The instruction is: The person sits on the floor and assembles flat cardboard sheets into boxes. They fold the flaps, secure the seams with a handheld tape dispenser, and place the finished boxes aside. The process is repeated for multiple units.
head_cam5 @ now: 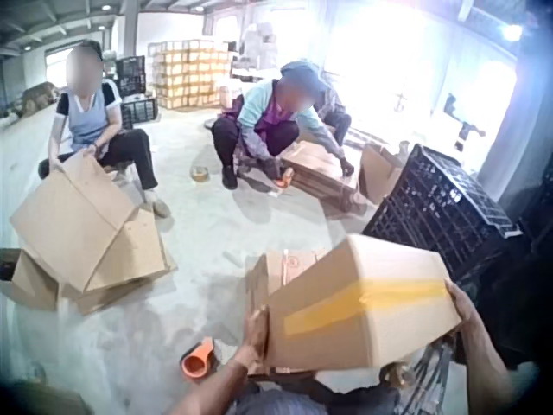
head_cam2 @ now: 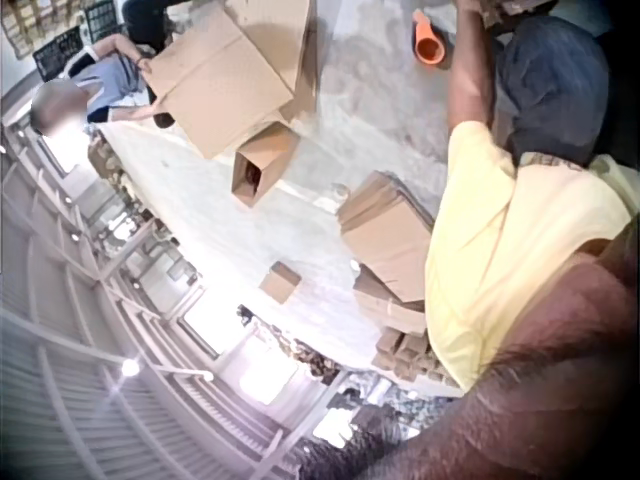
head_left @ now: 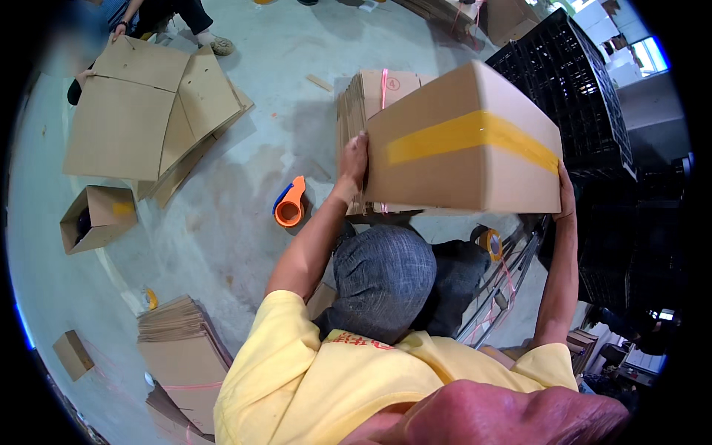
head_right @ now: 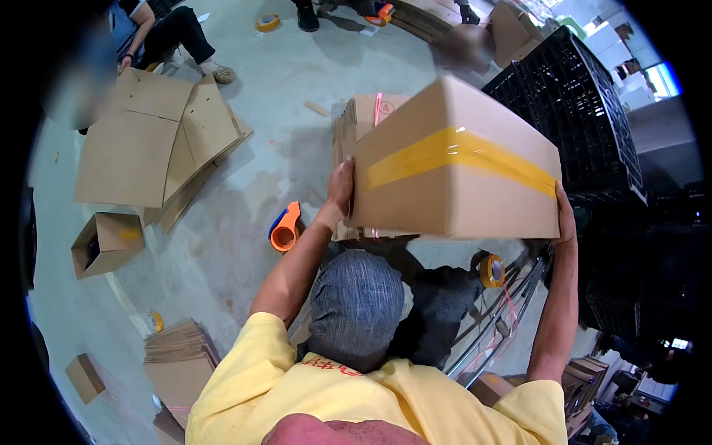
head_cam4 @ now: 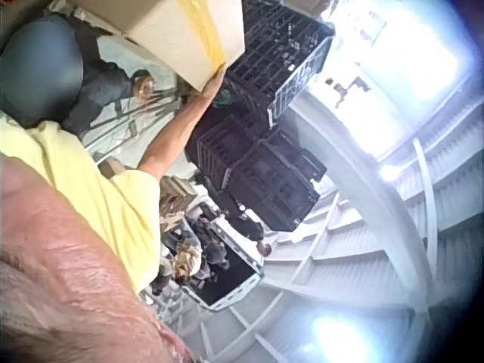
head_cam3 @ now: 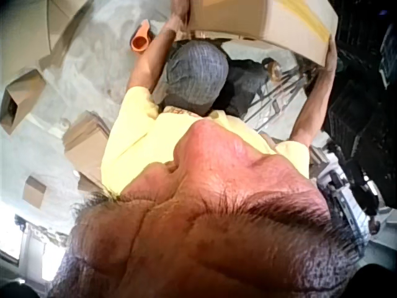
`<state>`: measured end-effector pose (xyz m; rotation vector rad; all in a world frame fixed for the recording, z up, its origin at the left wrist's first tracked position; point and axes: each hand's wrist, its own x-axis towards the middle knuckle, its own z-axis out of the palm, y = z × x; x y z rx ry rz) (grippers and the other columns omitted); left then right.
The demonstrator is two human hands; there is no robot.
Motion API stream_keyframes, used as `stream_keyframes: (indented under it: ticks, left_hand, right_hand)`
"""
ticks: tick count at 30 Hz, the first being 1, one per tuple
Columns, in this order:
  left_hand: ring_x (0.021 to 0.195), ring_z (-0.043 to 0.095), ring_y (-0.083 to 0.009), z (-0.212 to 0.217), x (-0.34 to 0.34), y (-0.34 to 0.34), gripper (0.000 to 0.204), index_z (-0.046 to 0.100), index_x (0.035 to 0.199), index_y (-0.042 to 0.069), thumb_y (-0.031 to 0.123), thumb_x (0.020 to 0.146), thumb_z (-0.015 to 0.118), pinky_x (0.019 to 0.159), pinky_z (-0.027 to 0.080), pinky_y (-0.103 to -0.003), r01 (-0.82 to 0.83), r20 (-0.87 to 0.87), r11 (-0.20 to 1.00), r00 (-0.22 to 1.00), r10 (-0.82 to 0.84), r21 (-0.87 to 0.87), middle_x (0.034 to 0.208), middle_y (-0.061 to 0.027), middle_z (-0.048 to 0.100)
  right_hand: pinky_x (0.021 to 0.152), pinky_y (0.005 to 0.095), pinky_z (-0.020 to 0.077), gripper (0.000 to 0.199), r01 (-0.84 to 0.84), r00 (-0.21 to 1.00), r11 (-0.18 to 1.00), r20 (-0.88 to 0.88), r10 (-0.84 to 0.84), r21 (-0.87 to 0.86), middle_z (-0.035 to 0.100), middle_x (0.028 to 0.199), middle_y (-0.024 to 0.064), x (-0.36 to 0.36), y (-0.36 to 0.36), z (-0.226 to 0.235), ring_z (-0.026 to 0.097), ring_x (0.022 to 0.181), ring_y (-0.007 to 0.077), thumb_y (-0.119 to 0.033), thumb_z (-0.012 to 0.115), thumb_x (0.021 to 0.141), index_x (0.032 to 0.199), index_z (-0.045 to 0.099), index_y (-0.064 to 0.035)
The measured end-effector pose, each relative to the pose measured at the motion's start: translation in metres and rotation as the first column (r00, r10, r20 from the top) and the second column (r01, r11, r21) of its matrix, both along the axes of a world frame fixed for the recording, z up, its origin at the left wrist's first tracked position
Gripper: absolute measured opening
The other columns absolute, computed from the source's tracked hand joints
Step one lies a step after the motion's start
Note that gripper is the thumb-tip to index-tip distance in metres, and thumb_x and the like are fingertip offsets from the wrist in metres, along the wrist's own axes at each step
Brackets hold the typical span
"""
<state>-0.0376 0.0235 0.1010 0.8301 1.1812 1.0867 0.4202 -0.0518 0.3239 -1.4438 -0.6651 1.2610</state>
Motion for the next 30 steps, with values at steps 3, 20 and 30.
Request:
stream_keyframes:
  ticks: [3,20,30]
  left_hand:
    - [0.098,0.066,-0.0161,0.046,0.007,-0.029,0.036,0.066,0.123,0.007,0.04,0.111,0.055,0.088,0.054,-0.036,0.239,0.559,0.964,0.818,-0.136,-0.115,0.116,-0.0049,0.07]
    - [0.09,0.06,-0.0226,0.332,0.043,-0.072,0.018,0.065,0.106,0.001,0.004,0.089,0.072,0.089,0.049,-0.033,0.531,-0.457,0.365,0.846,-0.274,0.765,0.097,-0.0076,0.064]
    - [0.125,0.057,-0.0389,0.3,0.07,-0.089,0.037,0.062,0.13,-0.002,0.008,0.095,0.07,0.107,0.045,-0.047,0.71,-0.713,0.134,0.7,-0.036,0.691,0.131,-0.0217,0.062]
  right_hand:
    - [0.095,0.0309,0.0571,0.057,0.044,0.96,0.993,0.28,-0.013,-0.106,0.072,0.131,0.0076,0.064,-0.02,-0.005,0.071,0.112,0.0163,-0.048,0.05,0.112,0.146,0.059,-0.0047]
    - [0.129,0.0511,0.0218,0.09,-0.79,-0.165,0.61,0.937,-0.309,0.062,0.046,0.16,0.0201,-0.19,-0.076,0.201,0.028,0.158,0.037,-0.03,0.09,0.077,0.153,0.047,-0.0096]
    - [0.096,0.0474,0.0542,0.028,-0.503,-0.338,0.81,0.931,0.138,-0.302,0.076,0.099,0.013,-0.152,-0.199,0.226,0.073,0.1,0.032,-0.024,0.082,0.086,0.099,0.07,-0.0016]
